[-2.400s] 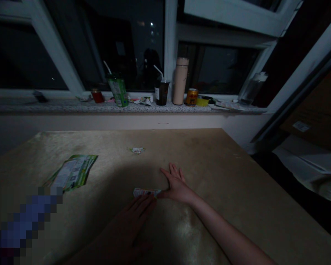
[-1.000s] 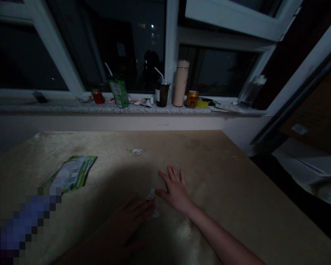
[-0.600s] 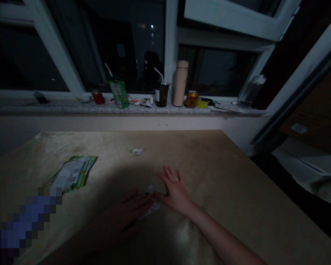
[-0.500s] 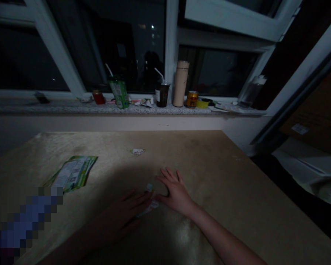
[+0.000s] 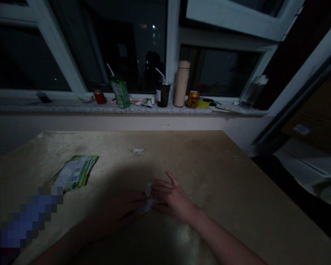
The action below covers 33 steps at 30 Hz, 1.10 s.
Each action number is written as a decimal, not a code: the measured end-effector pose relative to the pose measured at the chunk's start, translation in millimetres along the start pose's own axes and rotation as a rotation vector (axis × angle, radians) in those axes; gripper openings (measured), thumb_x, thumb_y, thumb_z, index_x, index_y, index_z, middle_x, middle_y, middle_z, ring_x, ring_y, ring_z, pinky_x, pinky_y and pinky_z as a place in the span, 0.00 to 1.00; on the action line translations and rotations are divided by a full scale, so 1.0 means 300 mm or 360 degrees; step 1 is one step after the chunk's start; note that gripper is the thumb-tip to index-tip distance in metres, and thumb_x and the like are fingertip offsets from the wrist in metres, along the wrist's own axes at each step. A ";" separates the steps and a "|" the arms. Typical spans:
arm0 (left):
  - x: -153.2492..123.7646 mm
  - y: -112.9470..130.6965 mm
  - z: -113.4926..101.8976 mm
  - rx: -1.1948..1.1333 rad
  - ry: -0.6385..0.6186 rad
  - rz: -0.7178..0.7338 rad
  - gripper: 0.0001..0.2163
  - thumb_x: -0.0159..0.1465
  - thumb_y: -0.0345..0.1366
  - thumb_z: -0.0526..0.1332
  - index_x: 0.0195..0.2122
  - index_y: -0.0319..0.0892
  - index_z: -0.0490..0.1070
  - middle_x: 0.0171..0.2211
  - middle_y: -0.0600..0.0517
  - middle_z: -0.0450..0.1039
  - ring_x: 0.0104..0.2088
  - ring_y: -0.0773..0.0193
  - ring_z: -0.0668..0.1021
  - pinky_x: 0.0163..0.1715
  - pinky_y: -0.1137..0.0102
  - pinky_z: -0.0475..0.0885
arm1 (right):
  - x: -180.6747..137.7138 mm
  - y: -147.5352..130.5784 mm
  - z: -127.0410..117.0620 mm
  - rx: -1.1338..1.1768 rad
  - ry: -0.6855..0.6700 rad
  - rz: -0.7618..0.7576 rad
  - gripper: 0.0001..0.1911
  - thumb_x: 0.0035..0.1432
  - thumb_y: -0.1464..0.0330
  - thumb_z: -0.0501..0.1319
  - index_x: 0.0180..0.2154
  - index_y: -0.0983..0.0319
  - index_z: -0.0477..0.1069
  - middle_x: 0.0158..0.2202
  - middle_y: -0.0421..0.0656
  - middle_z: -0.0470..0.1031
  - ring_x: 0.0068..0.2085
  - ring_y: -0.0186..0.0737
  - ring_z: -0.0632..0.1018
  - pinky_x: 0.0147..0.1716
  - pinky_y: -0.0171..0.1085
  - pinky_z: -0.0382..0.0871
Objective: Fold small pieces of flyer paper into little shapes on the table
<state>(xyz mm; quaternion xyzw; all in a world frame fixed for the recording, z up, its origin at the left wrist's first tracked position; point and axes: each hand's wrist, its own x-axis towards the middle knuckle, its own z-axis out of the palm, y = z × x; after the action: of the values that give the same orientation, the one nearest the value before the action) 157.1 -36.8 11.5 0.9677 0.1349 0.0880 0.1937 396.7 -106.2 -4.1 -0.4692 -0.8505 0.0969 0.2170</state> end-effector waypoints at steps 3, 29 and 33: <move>0.000 -0.014 -0.015 0.0054 -0.0003 0.0042 0.12 0.69 0.36 0.53 0.52 0.49 0.67 0.50 0.53 0.72 0.49 0.60 0.73 0.50 0.65 0.65 | -0.001 0.005 0.009 -0.0036 0.0026 -0.0050 0.18 0.63 0.60 0.56 0.53 0.55 0.66 0.54 0.41 0.71 0.59 0.40 0.65 0.63 0.53 0.33; 0.025 -0.017 -0.023 -0.0186 0.0141 -0.0022 0.06 0.66 0.40 0.59 0.43 0.50 0.72 0.46 0.54 0.72 0.49 0.59 0.71 0.54 0.61 0.59 | 0.026 -0.052 0.126 -0.0090 0.0294 -0.0278 0.07 0.62 0.71 0.57 0.39 0.56 0.72 0.40 0.40 0.77 0.46 0.38 0.73 0.44 0.39 0.63; 0.032 -0.024 -0.021 -0.0204 0.0165 -0.0124 0.08 0.64 0.41 0.61 0.44 0.50 0.72 0.48 0.52 0.67 0.51 0.55 0.67 0.53 0.59 0.59 | 0.036 -0.068 0.094 0.0280 0.0270 -0.0057 0.06 0.56 0.70 0.63 0.38 0.57 0.73 0.41 0.41 0.74 0.46 0.39 0.72 0.45 0.38 0.60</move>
<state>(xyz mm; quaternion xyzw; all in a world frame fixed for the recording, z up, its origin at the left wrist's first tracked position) 163.2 -25.4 15.7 0.9415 0.1765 0.1388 0.2512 363.3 -106.9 -18.4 -0.4397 -0.8255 0.1272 0.3301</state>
